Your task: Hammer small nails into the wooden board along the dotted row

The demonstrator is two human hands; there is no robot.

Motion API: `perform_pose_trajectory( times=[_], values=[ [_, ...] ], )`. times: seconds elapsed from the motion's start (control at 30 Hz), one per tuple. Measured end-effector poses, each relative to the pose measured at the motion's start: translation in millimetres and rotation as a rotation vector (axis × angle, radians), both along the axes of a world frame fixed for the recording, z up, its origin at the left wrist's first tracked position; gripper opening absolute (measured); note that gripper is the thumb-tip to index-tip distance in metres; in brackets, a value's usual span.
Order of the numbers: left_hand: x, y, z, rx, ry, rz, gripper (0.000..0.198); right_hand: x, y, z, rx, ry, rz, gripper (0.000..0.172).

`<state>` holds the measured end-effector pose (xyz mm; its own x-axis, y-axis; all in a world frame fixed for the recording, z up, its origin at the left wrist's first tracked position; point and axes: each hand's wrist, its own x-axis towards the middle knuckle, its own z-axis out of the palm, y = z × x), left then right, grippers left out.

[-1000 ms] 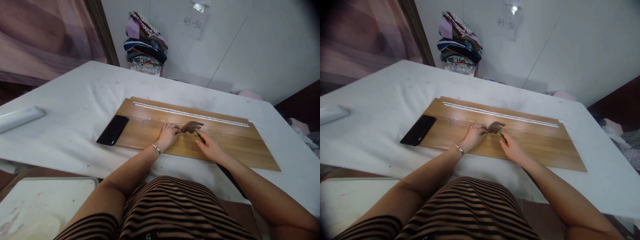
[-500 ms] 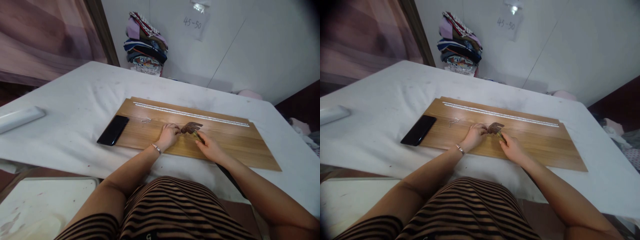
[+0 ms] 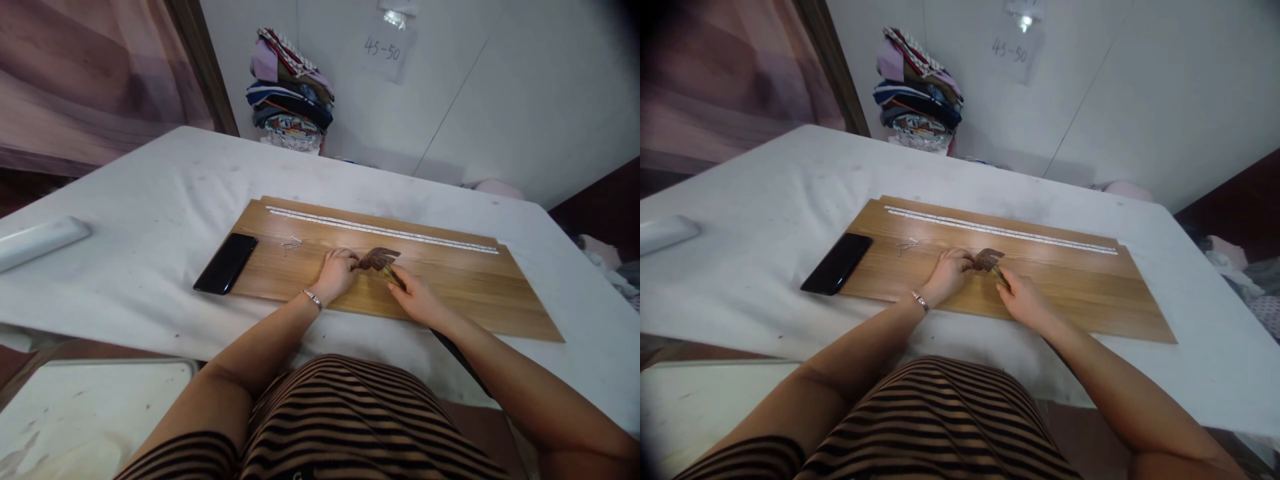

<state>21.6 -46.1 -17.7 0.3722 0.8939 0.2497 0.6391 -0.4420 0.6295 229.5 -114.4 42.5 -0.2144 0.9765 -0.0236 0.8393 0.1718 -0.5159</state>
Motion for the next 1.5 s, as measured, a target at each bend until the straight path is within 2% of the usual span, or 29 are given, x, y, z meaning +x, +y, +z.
perform_pose_trajectory(
  times=[0.4,0.57,0.8,1.07,1.37,1.5],
  values=[
    [-0.3,-0.2,-0.4,0.000,-0.029,-0.005,0.011,0.1,-1.4,8.5,0.041,0.021,-0.003,0.039],
    [-0.7,-0.2,1.5,-0.010,-0.011,-0.004,0.010,-3.7,-0.5,7.0,0.027,0.033,0.029,0.040],
    [-0.5,-1.4,2.7,-0.021,-0.004,-0.006,0.014,-1.5,-0.7,4.5,0.006,0.016,0.003,0.039],
    [-1.1,-1.7,2.4,-0.021,-0.038,0.000,0.011,-3.0,-0.1,16.1,0.035,0.032,0.013,0.040],
    [-0.4,-0.7,2.1,-0.020,-0.027,0.008,0.013,-0.8,-0.1,0.9,0.032,0.030,0.022,0.040],
    [-0.8,-0.3,1.1,-0.016,-0.026,0.006,0.014,0.4,-1.5,2.8,0.025,0.023,0.012,0.040]
  ],
)
